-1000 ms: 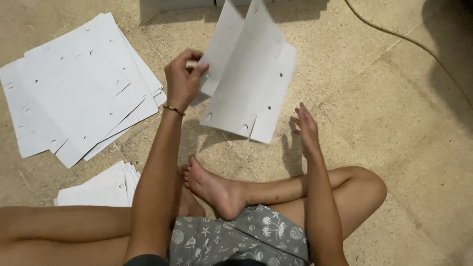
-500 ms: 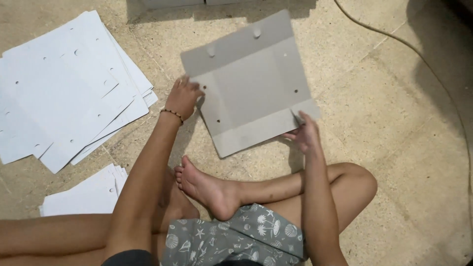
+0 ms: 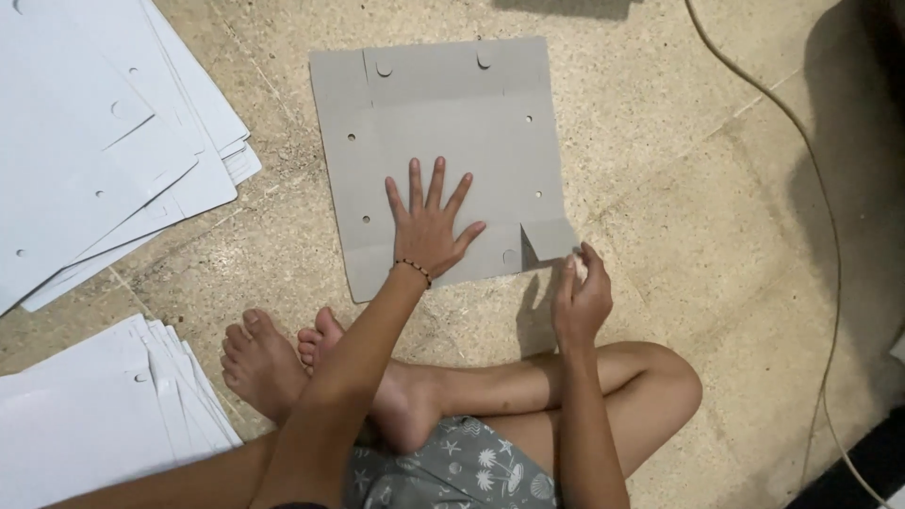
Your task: Folding flat cardboard sheets into finished boxes
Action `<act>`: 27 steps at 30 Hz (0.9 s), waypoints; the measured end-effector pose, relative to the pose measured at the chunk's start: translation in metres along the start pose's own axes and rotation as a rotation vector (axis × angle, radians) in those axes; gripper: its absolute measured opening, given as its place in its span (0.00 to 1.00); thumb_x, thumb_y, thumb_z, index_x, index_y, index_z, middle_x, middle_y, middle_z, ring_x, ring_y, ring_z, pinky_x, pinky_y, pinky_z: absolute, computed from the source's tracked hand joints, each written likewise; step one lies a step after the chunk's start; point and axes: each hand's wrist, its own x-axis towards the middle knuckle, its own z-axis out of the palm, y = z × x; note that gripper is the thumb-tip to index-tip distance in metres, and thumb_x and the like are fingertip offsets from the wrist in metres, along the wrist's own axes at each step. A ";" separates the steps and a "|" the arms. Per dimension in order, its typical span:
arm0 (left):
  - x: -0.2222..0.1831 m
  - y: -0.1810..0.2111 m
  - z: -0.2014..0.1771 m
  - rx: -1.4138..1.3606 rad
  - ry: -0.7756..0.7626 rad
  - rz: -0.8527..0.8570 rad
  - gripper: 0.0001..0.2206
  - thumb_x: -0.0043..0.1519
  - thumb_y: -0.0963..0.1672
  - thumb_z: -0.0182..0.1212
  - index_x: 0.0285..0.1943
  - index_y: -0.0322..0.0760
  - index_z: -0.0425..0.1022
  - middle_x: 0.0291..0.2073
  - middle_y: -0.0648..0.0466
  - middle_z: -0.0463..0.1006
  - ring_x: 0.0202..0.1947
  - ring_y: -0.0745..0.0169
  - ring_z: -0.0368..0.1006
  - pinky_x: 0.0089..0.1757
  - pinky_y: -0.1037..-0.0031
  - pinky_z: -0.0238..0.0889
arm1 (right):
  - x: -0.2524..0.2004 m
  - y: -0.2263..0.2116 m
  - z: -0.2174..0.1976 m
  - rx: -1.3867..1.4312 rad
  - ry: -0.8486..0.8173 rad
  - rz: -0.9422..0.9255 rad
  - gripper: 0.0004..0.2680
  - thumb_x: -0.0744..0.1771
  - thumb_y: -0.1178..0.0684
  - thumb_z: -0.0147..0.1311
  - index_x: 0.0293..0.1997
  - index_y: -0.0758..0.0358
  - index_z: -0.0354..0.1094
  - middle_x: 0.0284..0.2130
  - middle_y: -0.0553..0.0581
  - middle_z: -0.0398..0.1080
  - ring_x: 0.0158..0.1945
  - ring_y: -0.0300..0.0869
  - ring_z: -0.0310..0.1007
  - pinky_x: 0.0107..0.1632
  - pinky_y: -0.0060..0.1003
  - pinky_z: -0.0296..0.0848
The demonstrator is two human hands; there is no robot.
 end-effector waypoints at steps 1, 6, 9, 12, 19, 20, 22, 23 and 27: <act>0.001 -0.001 0.003 -0.011 -0.013 -0.003 0.29 0.59 0.61 0.25 0.69 0.58 0.40 0.68 0.50 0.36 0.66 0.39 0.24 0.55 0.38 0.14 | 0.005 0.006 0.010 -0.012 -0.011 0.005 0.14 0.67 0.49 0.39 0.52 0.69 0.61 0.42 0.66 0.67 0.48 0.54 0.65 0.50 0.51 0.63; 0.006 -0.006 0.019 0.038 0.062 0.024 0.29 0.59 0.60 0.26 0.69 0.58 0.40 0.68 0.48 0.35 0.66 0.37 0.27 0.54 0.35 0.18 | 0.026 0.014 0.035 -0.397 0.077 -0.381 0.19 0.66 0.46 0.43 0.61 0.63 0.53 0.61 0.68 0.44 0.64 0.62 0.39 0.60 0.59 0.34; 0.007 -0.005 0.021 0.080 0.110 0.029 0.29 0.59 0.60 0.28 0.69 0.58 0.39 0.68 0.48 0.35 0.66 0.36 0.27 0.54 0.34 0.21 | 0.045 -0.008 0.044 -0.270 -0.205 -0.420 0.20 0.67 0.47 0.35 0.66 0.63 0.42 0.64 0.67 0.36 0.66 0.59 0.29 0.63 0.54 0.30; 0.008 -0.005 0.024 0.083 0.139 0.039 0.29 0.59 0.60 0.28 0.69 0.57 0.39 0.68 0.48 0.35 0.66 0.36 0.27 0.53 0.34 0.19 | 0.074 0.018 0.085 -0.445 -0.480 -0.409 0.24 0.66 0.38 0.23 0.66 0.63 0.36 0.65 0.64 0.35 0.67 0.55 0.25 0.65 0.49 0.21; 0.010 -0.005 0.025 0.094 0.159 0.031 0.30 0.58 0.60 0.29 0.69 0.58 0.38 0.68 0.48 0.34 0.66 0.35 0.26 0.53 0.33 0.21 | 0.154 -0.010 0.118 -0.475 -0.466 -0.466 0.27 0.65 0.34 0.21 0.67 0.60 0.34 0.66 0.59 0.34 0.68 0.53 0.26 0.65 0.50 0.22; 0.011 -0.006 0.026 0.107 0.166 0.029 0.30 0.58 0.60 0.28 0.69 0.58 0.38 0.68 0.48 0.34 0.66 0.36 0.25 0.53 0.33 0.20 | 0.171 -0.019 0.124 -0.478 -0.448 -0.467 0.26 0.66 0.34 0.23 0.67 0.60 0.34 0.66 0.59 0.33 0.68 0.52 0.25 0.65 0.50 0.22; 0.009 -0.005 0.025 0.116 0.167 0.027 0.30 0.58 0.60 0.28 0.69 0.58 0.38 0.68 0.48 0.34 0.66 0.36 0.25 0.53 0.34 0.20 | 0.198 -0.032 0.133 -0.484 -0.435 -0.463 0.26 0.66 0.35 0.24 0.67 0.61 0.34 0.66 0.59 0.33 0.68 0.51 0.24 0.65 0.50 0.22; 0.009 -0.005 0.024 0.078 0.155 0.034 0.31 0.59 0.60 0.32 0.70 0.55 0.38 0.68 0.47 0.32 0.65 0.35 0.24 0.53 0.34 0.20 | 0.209 -0.036 0.136 -0.467 -0.423 -0.490 0.25 0.67 0.37 0.25 0.67 0.64 0.32 0.66 0.59 0.31 0.68 0.49 0.21 0.65 0.48 0.20; 0.009 -0.005 0.024 0.048 0.158 0.036 0.31 0.61 0.60 0.35 0.72 0.52 0.39 0.67 0.46 0.30 0.65 0.36 0.23 0.53 0.34 0.19 | 0.213 -0.033 0.138 -0.449 -0.384 -0.557 0.23 0.69 0.41 0.28 0.67 0.67 0.33 0.66 0.58 0.31 0.68 0.46 0.20 0.65 0.46 0.18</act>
